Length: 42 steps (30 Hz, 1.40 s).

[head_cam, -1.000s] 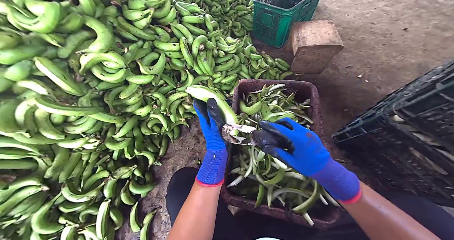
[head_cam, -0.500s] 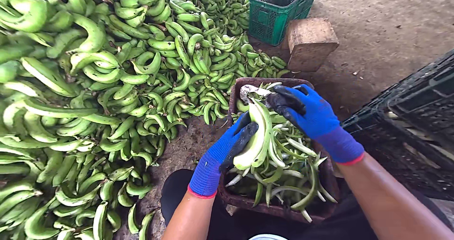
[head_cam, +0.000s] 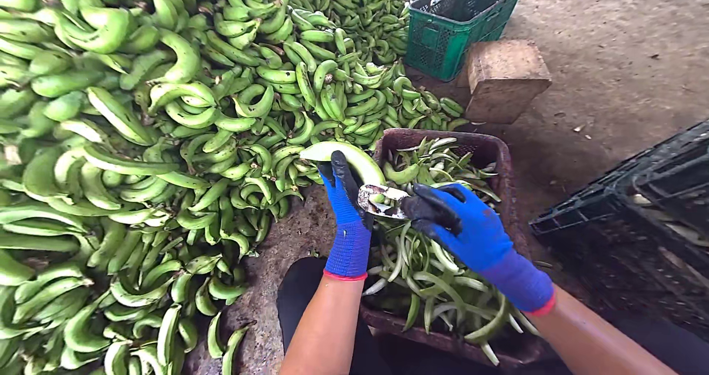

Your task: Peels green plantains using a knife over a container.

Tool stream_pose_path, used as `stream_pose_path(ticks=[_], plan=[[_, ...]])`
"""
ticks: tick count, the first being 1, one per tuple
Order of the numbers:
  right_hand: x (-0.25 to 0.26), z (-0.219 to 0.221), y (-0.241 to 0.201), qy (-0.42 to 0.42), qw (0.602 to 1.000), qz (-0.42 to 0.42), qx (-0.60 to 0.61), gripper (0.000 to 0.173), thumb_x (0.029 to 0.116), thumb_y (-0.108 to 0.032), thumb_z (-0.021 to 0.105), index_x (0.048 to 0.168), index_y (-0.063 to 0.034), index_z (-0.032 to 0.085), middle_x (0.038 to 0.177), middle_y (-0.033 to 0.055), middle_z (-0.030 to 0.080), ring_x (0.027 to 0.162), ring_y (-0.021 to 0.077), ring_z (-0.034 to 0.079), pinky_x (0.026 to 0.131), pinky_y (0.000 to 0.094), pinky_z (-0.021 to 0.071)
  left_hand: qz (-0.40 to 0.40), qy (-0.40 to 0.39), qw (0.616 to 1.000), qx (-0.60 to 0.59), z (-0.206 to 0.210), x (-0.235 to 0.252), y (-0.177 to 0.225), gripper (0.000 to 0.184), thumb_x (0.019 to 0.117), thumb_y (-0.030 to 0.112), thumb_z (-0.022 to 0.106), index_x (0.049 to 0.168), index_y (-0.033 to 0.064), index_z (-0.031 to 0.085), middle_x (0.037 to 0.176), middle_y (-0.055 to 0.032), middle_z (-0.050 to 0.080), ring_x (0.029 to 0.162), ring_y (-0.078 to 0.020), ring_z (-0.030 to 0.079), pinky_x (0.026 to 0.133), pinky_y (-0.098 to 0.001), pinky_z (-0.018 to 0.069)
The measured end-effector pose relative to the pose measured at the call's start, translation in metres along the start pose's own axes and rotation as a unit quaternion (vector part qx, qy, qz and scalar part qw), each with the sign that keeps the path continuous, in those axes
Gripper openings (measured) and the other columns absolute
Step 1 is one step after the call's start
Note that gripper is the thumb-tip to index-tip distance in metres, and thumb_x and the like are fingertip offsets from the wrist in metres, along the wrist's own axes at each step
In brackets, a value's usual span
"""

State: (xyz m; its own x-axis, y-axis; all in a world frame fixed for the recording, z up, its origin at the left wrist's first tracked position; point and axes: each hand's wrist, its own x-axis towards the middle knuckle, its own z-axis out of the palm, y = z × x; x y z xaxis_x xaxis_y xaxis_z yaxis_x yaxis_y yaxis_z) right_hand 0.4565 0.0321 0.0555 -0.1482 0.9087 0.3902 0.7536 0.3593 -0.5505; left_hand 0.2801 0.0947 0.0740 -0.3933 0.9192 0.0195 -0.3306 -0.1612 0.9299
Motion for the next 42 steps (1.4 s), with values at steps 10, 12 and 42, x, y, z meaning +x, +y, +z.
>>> stream_pose_path(ticks=[10, 12, 42], plan=[[0.032, -0.043, 0.030, -0.015, 0.999, 0.029, 0.009, 0.049, 0.0946, -0.032, 0.063, 0.141, -0.0158, 0.063, 0.125, 0.0179, 0.064, 0.107, 0.0360, 0.066, 0.085, 0.0600, 0.0539, -0.037, -0.294, 0.954, 0.038, -0.002, -0.012, 0.011, 0.030, 0.1093, 0.032, 0.039, 0.129, 0.0168, 0.057, 0.097, 0.0064, 0.066, 0.085, 0.0018, 0.063, 0.076, -0.0192, 0.0555], [0.039, -0.051, 0.045, -0.047, 0.998, 0.013, 0.038, 0.045, 0.0982, -0.030, 0.059, 0.141, -0.0146, 0.062, 0.129, 0.0150, 0.065, 0.112, 0.0311, 0.065, 0.092, 0.0558, 0.0529, -0.102, -0.422, 0.895, 0.103, -0.007, -0.008, 0.018, 0.035, 0.1069, 0.026, 0.043, 0.135, 0.0081, 0.054, 0.100, 0.0026, 0.066, 0.087, 0.0002, 0.063, 0.080, -0.0192, 0.0548], [0.018, -0.008, 0.011, 0.025, 0.988, -0.085, -0.126, 0.058, 0.0876, -0.040, 0.061, 0.136, -0.0093, 0.066, 0.114, 0.0246, 0.068, 0.099, 0.0458, 0.068, 0.077, 0.0612, 0.0540, -0.243, -0.160, 0.931, -0.222, -0.007, 0.000, 0.010, 0.039, 0.1094, 0.043, 0.033, 0.106, 0.0161, 0.062, 0.087, -0.0010, 0.068, 0.075, -0.0102, 0.069, 0.064, -0.0272, 0.0593]])
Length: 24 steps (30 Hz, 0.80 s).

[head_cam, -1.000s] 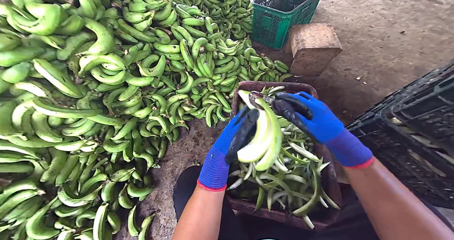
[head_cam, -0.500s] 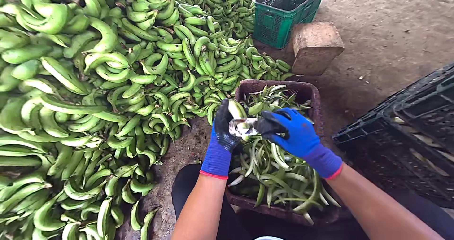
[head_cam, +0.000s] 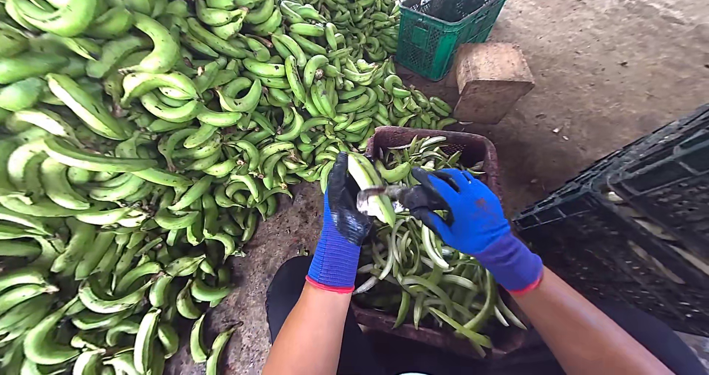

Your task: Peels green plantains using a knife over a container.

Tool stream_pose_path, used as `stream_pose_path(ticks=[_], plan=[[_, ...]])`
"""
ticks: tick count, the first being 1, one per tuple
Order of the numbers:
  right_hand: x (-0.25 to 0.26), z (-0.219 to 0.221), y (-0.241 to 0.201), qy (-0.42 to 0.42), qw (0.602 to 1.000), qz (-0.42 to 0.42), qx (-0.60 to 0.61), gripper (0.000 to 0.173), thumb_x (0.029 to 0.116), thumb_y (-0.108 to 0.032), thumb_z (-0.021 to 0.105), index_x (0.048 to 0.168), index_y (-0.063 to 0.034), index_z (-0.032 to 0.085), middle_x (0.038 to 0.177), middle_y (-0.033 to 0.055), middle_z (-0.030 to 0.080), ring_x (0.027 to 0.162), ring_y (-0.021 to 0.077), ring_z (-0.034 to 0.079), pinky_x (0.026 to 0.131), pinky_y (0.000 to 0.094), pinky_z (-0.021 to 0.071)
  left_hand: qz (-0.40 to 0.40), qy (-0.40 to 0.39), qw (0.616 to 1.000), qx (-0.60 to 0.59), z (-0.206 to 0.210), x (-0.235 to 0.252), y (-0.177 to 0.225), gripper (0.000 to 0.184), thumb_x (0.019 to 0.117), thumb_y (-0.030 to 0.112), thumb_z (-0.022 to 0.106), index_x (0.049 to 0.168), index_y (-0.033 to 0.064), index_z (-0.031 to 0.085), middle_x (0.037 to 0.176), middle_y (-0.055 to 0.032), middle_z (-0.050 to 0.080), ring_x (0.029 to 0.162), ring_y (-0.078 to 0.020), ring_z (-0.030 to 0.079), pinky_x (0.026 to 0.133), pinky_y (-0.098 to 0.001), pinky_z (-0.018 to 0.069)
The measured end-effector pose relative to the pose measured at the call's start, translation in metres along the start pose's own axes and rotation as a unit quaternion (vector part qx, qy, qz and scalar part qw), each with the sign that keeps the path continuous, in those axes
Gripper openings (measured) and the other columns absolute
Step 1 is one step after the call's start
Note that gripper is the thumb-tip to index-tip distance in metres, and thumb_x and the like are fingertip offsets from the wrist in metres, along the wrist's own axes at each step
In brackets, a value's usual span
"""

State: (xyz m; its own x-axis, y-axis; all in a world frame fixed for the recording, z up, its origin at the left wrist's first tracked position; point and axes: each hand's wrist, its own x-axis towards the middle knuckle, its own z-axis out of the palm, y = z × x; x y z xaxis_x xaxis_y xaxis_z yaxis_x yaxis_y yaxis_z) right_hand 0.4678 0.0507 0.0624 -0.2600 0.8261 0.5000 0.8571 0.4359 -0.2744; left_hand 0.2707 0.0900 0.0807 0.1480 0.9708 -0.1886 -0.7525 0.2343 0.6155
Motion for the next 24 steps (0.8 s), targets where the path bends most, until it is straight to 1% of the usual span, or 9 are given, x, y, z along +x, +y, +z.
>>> stream_pose_path(ticks=[5, 10, 11, 13, 15, 18, 20, 21, 24], plan=[[0.008, -0.019, 0.003, -0.101, 0.987, 0.119, 0.042, 0.056, 0.0958, -0.030, 0.064, 0.149, -0.0146, 0.055, 0.121, 0.0229, 0.065, 0.099, 0.0433, 0.067, 0.076, 0.0630, 0.0538, 0.044, -0.064, 0.967, 0.243, -0.009, -0.008, -0.020, 0.029, 0.1101, 0.026, 0.036, 0.123, 0.0136, 0.059, 0.095, 0.0030, 0.066, 0.084, -0.0027, 0.064, 0.075, -0.0219, 0.0558], [0.012, -0.019, 0.009, -0.198, 0.952, 0.222, 0.074, 0.046, 0.1050, -0.031, 0.056, 0.149, -0.0194, 0.054, 0.131, 0.0199, 0.064, 0.113, 0.0418, 0.065, 0.090, 0.0665, 0.0500, 0.069, -0.028, 0.861, 0.503, 0.002, -0.005, -0.026, 0.039, 0.1113, 0.023, 0.034, 0.138, 0.0032, 0.054, 0.109, -0.0109, 0.065, 0.094, -0.0115, 0.062, 0.086, -0.0312, 0.0526], [0.016, -0.020, 0.013, -0.226, 0.931, 0.269, 0.097, 0.042, 0.1085, -0.033, 0.049, 0.147, -0.0176, 0.057, 0.129, 0.0193, 0.066, 0.113, 0.0398, 0.066, 0.094, 0.0652, 0.0495, 0.067, -0.044, 0.832, 0.549, 0.003, -0.006, -0.027, 0.041, 0.1111, 0.023, 0.034, 0.143, 0.0042, 0.053, 0.117, -0.0155, 0.067, 0.103, -0.0180, 0.065, 0.094, -0.0385, 0.0524], [0.021, -0.019, 0.026, -0.278, 0.881, 0.350, 0.157, 0.042, 0.1116, -0.035, 0.040, 0.128, -0.0058, 0.066, 0.104, 0.0200, 0.069, 0.091, 0.0332, 0.067, 0.084, 0.0558, 0.0513, 0.053, -0.071, 0.801, 0.592, 0.007, -0.009, -0.032, 0.042, 0.1110, 0.025, 0.036, 0.145, 0.0075, 0.054, 0.124, -0.0171, 0.067, 0.113, -0.0231, 0.065, 0.101, -0.0445, 0.0494], [0.018, -0.017, 0.034, -0.293, 0.858, 0.377, 0.189, 0.043, 0.1117, -0.034, 0.040, 0.126, -0.0037, 0.066, 0.097, 0.0188, 0.068, 0.082, 0.0282, 0.063, 0.080, 0.0493, 0.0505, 0.014, -0.064, 0.819, 0.570, 0.004, -0.005, -0.033, 0.044, 0.1108, 0.034, 0.036, 0.143, 0.0103, 0.054, 0.116, -0.0143, 0.067, 0.096, -0.0201, 0.065, 0.087, -0.0424, 0.0530], [0.006, -0.019, 0.032, -0.246, 0.916, 0.273, 0.161, 0.038, 0.1072, -0.030, 0.053, 0.144, -0.0205, 0.059, 0.117, 0.0152, 0.071, 0.101, 0.0318, 0.070, 0.092, 0.0583, 0.0530, -0.046, -0.037, 0.879, 0.474, -0.012, 0.004, -0.025, 0.043, 0.1088, 0.041, 0.042, 0.140, 0.0142, 0.054, 0.094, -0.0061, 0.065, 0.070, -0.0123, 0.060, 0.063, -0.0311, 0.0540], [-0.003, -0.022, 0.026, -0.218, 0.956, 0.156, 0.120, 0.052, 0.0980, -0.031, 0.067, 0.148, -0.0201, 0.056, 0.125, 0.0176, 0.068, 0.109, 0.0384, 0.067, 0.091, 0.0642, 0.0510, -0.049, -0.044, 0.919, 0.389, -0.025, 0.006, -0.021, 0.035, 0.1108, 0.028, 0.038, 0.135, 0.0091, 0.055, 0.092, -0.0027, 0.064, 0.072, -0.0073, 0.061, 0.066, -0.0250, 0.0543], [-0.010, -0.021, 0.026, -0.193, 0.973, 0.082, 0.092, 0.056, 0.0927, -0.037, 0.071, 0.144, -0.0179, 0.060, 0.121, 0.0189, 0.069, 0.106, 0.0400, 0.068, 0.087, 0.0637, 0.0531, -0.059, -0.049, 0.936, 0.343, -0.029, 0.005, -0.018, 0.034, 0.1114, 0.027, 0.036, 0.131, 0.0090, 0.057, 0.096, -0.0016, 0.064, 0.080, -0.0062, 0.062, 0.074, -0.0238, 0.0545], [-0.024, -0.013, 0.033, -0.093, 0.990, -0.097, 0.041, 0.053, 0.0846, -0.051, 0.068, 0.124, -0.0168, 0.074, 0.103, 0.0168, 0.072, 0.094, 0.0389, 0.070, 0.076, 0.0568, 0.0564, -0.110, -0.031, 0.964, 0.242, -0.028, 0.005, -0.008, 0.038, 0.1104, 0.038, 0.035, 0.110, 0.0121, 0.063, 0.081, -0.0011, 0.064, 0.066, -0.0083, 0.063, 0.061, -0.0231, 0.0557]])
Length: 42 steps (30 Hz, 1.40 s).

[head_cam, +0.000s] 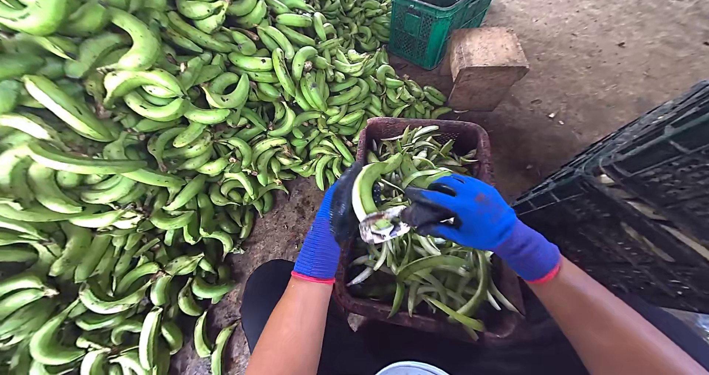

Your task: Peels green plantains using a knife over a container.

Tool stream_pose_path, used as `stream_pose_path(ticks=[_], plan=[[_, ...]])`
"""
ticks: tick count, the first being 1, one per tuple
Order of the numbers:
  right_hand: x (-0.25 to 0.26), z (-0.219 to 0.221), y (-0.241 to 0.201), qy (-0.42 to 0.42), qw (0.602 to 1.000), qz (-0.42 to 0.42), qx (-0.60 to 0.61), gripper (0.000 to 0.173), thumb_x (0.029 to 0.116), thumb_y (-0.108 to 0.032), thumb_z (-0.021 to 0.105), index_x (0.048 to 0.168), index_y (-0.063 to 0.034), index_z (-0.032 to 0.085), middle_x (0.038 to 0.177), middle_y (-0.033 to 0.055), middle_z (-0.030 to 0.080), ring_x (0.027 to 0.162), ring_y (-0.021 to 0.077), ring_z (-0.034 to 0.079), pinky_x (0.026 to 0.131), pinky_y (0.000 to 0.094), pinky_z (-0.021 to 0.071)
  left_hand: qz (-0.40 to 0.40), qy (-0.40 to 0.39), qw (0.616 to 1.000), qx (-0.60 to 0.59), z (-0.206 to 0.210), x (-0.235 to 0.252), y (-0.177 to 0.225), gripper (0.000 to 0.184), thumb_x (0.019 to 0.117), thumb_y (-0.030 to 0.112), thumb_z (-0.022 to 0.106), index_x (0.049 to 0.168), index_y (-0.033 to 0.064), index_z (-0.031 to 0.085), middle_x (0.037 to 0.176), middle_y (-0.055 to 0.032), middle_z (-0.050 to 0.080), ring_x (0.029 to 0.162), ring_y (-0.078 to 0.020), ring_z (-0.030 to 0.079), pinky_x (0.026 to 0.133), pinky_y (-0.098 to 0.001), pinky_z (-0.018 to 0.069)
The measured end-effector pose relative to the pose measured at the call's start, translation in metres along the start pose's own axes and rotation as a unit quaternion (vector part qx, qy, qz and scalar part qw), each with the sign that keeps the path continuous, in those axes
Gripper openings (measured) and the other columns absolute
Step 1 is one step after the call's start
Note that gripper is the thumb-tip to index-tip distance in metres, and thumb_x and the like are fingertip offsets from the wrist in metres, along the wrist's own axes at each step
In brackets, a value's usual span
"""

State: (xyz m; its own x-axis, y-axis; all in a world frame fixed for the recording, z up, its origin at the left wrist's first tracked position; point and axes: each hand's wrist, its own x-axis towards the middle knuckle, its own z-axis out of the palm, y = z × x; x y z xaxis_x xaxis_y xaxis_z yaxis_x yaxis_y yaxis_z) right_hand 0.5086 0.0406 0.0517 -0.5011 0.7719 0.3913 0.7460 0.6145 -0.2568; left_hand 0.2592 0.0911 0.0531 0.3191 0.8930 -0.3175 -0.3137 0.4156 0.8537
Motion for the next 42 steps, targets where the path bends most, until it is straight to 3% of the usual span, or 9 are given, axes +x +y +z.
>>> stream_pose_path(ticks=[6, 11, 15, 19, 25, 30, 35, 39, 42], plan=[[-0.002, -0.004, -0.009, 0.046, 0.998, -0.032, -0.040, 0.047, 0.0849, -0.052, 0.065, 0.112, -0.0163, 0.078, 0.100, 0.0182, 0.072, 0.090, 0.0399, 0.069, 0.070, 0.0542, 0.0550, 0.017, -0.020, 0.999, -0.030, 0.000, -0.010, -0.001, 0.039, 0.1111, 0.036, 0.032, 0.108, 0.0111, 0.062, 0.079, -0.0013, 0.063, 0.064, -0.0080, 0.062, 0.060, -0.0221, 0.0559], [0.014, -0.015, -0.032, -0.107, 0.947, 0.286, 0.103, 0.048, 0.1014, -0.035, 0.062, 0.146, -0.0185, 0.058, 0.123, 0.0194, 0.068, 0.108, 0.0405, 0.067, 0.089, 0.0644, 0.0517, 0.109, -0.001, 0.981, 0.162, 0.018, -0.019, -0.009, 0.034, 0.1111, 0.024, 0.032, 0.124, 0.0064, 0.058, 0.091, 0.0004, 0.064, 0.078, -0.0028, 0.062, 0.071, -0.0198, 0.0539], [0.020, -0.015, -0.009, -0.179, 0.879, 0.422, 0.128, 0.043, 0.1099, -0.037, 0.045, 0.147, -0.0178, 0.055, 0.121, 0.0230, 0.069, 0.113, 0.0435, 0.064, 0.097, 0.0669, 0.0453, 0.113, -0.013, 0.981, 0.158, 0.014, -0.012, -0.003, 0.044, 0.1113, 0.025, 0.026, 0.138, 0.0076, 0.057, 0.103, -0.0050, 0.068, 0.084, -0.0093, 0.065, 0.078, -0.0256, 0.0556], [0.000, -0.016, 0.001, -0.115, 0.931, 0.301, 0.170, 0.043, 0.1030, -0.029, 0.059, 0.145, -0.0188, 0.058, 0.129, 0.0148, 0.068, 0.116, 0.0340, 0.066, 0.100, 0.0612, 0.0489, 0.110, 0.038, 0.993, 0.022, -0.003, -0.007, 0.003, 0.040, 0.1113, 0.034, 0.031, 0.115, 0.0119, 0.064, 0.086, -0.0014, 0.068, 0.072, -0.0082, 0.066, 0.065, -0.0238, 0.0575], [-0.009, -0.010, -0.007, -0.111, 0.985, 0.047, 0.122, 0.057, 0.0938, -0.054, 0.057, 0.133, -0.0146, 0.069, 0.109, 0.0149, 0.073, 0.097, 0.0349, 0.071, 0.078, 0.0583, 0.0562, 0.094, -0.019, 0.992, 0.081, -0.006, -0.009, 0.004, 0.038, 0.1108, 0.035, 0.034, 0.130, 0.0153, 0.061, 0.095, -0.0013, 0.068, 0.074, -0.0077, 0.065, 0.066, -0.0234, 0.0572], [0.007, -0.009, -0.023, -0.050, 0.983, 0.165, 0.063, 0.047, 0.0909, -0.034, 0.072, 0.133, -0.0135, 0.068, 0.113, 0.0209, 0.069, 0.100, 0.0415, 0.068, 0.081, 0.0616, 0.0549, 0.116, -0.054, 0.974, 0.186, 0.010, -0.025, 0.000, 0.034, 0.1079, 0.015, 0.037, 0.133, 0.0040, 0.057, 0.104, -0.0016, 0.066, 0.089, -0.0025, 0.062, 0.082, -0.0204, 0.0531], [0.007, -0.027, 0.011, 0.004, 0.944, 0.321, 0.073, 0.047, 0.1024, -0.022, 0.062, 0.148, -0.0139, 0.054, 0.130, 0.0235, 0.064, 0.113, 0.0441, 0.064, 0.091, 0.0682, 0.0490, 0.142, -0.041, 0.969, 0.198, 0.002, -0.021, 0.013, 0.040, 0.1099, 0.027, 0.034, 0.139, 0.0128, 0.058, 0.108, -0.0025, 0.070, 0.087, -0.0080, 0.067, 0.078, -0.0259, 0.0576], [0.000, -0.025, 0.004, -0.061, 0.938, 0.246, 0.235, 0.040, 0.1015, -0.032, 0.059, 0.136, -0.0135, 0.064, 0.117, 0.0081, 0.071, 0.103, 0.0183, 0.069, 0.093, 0.0452, 0.0561, 0.161, 0.037, 0.969, 0.184, -0.017, -0.007, 0.011, 0.039, 0.1107, 0.033, 0.035, 0.136, 0.0139, 0.058, 0.099, -0.0027, 0.069, 0.075, -0.0084, 0.065, 0.066, -0.0243, 0.0571], [-0.002, -0.017, -0.018, -0.164, 0.933, 0.155, 0.281, 0.048, 0.0996, -0.044, 0.058, 0.135, -0.0123, 0.066, 0.123, 0.0095, 0.071, 0.112, 0.0212, 0.067, 0.099, 0.0478, 0.0529, 0.160, 0.074, 0.968, 0.176, -0.014, -0.010, 0.012, 0.037, 0.1104, 0.033, 0.038, 0.134, 0.0165, 0.060, 0.097, -0.0004, 0.069, 0.074, -0.0056, 0.064, 0.068, -0.0231, 0.0561]])
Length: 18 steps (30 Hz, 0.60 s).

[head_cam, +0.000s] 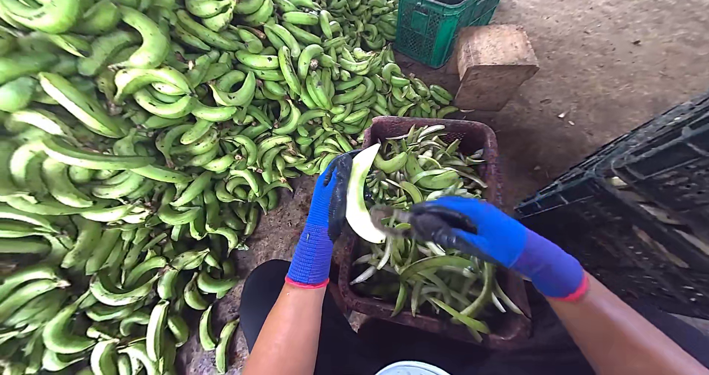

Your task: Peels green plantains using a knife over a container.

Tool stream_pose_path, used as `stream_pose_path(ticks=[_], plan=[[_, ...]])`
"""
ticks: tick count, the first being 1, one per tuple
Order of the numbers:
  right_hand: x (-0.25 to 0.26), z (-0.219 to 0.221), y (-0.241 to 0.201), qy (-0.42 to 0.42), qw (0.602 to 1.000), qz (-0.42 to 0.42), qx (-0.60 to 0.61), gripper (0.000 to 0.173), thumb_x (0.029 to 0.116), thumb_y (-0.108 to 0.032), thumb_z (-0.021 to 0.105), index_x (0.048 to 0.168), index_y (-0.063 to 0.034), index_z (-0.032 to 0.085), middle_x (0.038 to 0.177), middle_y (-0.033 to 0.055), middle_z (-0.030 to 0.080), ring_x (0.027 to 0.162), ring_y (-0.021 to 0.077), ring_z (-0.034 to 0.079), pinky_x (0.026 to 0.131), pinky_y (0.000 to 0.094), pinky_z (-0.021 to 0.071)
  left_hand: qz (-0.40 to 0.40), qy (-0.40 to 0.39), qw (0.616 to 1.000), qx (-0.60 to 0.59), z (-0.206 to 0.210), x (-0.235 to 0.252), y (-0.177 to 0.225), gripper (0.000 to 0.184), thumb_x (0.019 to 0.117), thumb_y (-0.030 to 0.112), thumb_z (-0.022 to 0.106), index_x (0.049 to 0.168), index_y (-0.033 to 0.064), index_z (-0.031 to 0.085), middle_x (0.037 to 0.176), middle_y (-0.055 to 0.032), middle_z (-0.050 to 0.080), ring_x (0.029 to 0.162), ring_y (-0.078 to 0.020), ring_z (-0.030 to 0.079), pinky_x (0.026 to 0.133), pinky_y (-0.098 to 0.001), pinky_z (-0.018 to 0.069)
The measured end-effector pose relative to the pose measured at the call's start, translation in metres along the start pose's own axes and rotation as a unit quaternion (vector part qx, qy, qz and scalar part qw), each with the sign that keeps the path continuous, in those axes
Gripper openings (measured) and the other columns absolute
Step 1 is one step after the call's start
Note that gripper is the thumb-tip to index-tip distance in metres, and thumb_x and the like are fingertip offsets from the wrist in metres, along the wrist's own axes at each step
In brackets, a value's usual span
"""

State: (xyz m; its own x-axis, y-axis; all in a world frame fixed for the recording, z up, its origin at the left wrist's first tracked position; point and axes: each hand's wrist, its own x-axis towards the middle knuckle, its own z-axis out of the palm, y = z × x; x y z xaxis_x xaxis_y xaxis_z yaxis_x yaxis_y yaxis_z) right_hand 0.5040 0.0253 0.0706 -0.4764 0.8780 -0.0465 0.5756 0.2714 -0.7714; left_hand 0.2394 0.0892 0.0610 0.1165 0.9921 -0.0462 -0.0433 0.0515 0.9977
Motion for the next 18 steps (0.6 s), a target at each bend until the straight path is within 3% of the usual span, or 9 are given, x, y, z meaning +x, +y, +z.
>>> stream_pose_path(ticks=[2, 4, 6, 9, 14, 16, 18], plan=[[0.002, 0.006, -0.009, -0.046, 0.998, -0.019, -0.043, 0.051, 0.0987, -0.047, 0.058, 0.135, -0.0120, 0.066, 0.125, 0.0142, 0.070, 0.115, 0.0297, 0.067, 0.098, 0.0547, 0.0514, 0.008, -0.006, 1.000, 0.003, 0.004, -0.004, 0.003, 0.036, 0.1105, 0.032, 0.037, 0.133, 0.0160, 0.061, 0.092, 0.0005, 0.068, 0.068, -0.0048, 0.062, 0.062, -0.0218, 0.0549], [0.006, 0.007, -0.016, -0.047, 0.994, -0.005, -0.098, 0.049, 0.0978, -0.044, 0.061, 0.136, -0.0133, 0.065, 0.123, 0.0174, 0.069, 0.112, 0.0358, 0.067, 0.092, 0.0596, 0.0517, 0.018, -0.026, 0.999, 0.007, 0.010, -0.011, 0.008, 0.037, 0.1106, 0.028, 0.036, 0.130, 0.0137, 0.063, 0.098, -0.0003, 0.069, 0.072, -0.0056, 0.063, 0.064, -0.0228, 0.0555], [0.010, 0.007, -0.018, -0.005, 0.989, 0.020, -0.143, 0.048, 0.0966, -0.041, 0.065, 0.137, -0.0148, 0.065, 0.123, 0.0189, 0.068, 0.110, 0.0391, 0.066, 0.091, 0.0617, 0.0516, 0.023, -0.052, 0.998, -0.016, 0.018, -0.016, 0.008, 0.036, 0.1099, 0.024, 0.037, 0.127, 0.0104, 0.064, 0.103, -0.0005, 0.071, 0.082, -0.0052, 0.066, 0.072, -0.0229, 0.0564], [0.011, 0.008, -0.011, 0.099, 0.973, -0.017, -0.210, 0.050, 0.0912, -0.043, 0.069, 0.133, -0.0156, 0.069, 0.111, 0.0191, 0.070, 0.099, 0.0393, 0.068, 0.081, 0.0588, 0.0553, 0.015, -0.082, 0.995, -0.064, 0.023, -0.019, -0.006, 0.035, 0.1071, 0.017, 0.037, 0.131, 0.0078, 0.060, 0.106, -0.0004, 0.069, 0.089, -0.0036, 0.065, 0.079, -0.0212, 0.0556], [0.013, 0.007, -0.016, 0.101, 0.973, 0.029, -0.204, 0.049, 0.0929, -0.041, 0.070, 0.136, -0.0177, 0.067, 0.115, 0.0202, 0.068, 0.104, 0.0407, 0.067, 0.084, 0.0600, 0.0536, -0.017, -0.065, 0.994, -0.082, 0.027, -0.023, -0.002, 0.030, 0.1078, 0.012, 0.037, 0.126, 0.0051, 0.060, 0.094, 0.0005, 0.066, 0.081, -0.0022, 0.064, 0.075, -0.0196, 0.0553], [0.014, 0.002, -0.010, 0.175, 0.960, 0.033, -0.214, 0.047, 0.0901, -0.033, 0.074, 0.133, -0.0136, 0.068, 0.115, 0.0226, 0.068, 0.101, 0.0437, 0.068, 0.080, 0.0628, 0.0543, -0.012, -0.070, 0.995, -0.073, 0.027, -0.026, 0.001, 0.030, 0.1070, 0.012, 0.037, 0.124, 0.0040, 0.060, 0.093, 0.0009, 0.066, 0.082, -0.0017, 0.064, 0.076, -0.0190, 0.0554], [0.012, -0.016, 0.002, 0.243, 0.943, 0.067, -0.215, 0.048, 0.0935, -0.024, 0.073, 0.138, -0.0092, 0.063, 0.119, 0.0260, 0.066, 0.103, 0.0470, 0.066, 0.080, 0.0668, 0.0526, -0.020, -0.073, 0.996, -0.046, 0.027, -0.029, 0.006, 0.033, 0.1095, 0.019, 0.036, 0.126, 0.0054, 0.061, 0.093, 0.0003, 0.067, 0.079, -0.0027, 0.064, 0.073, -0.0197, 0.0565]])
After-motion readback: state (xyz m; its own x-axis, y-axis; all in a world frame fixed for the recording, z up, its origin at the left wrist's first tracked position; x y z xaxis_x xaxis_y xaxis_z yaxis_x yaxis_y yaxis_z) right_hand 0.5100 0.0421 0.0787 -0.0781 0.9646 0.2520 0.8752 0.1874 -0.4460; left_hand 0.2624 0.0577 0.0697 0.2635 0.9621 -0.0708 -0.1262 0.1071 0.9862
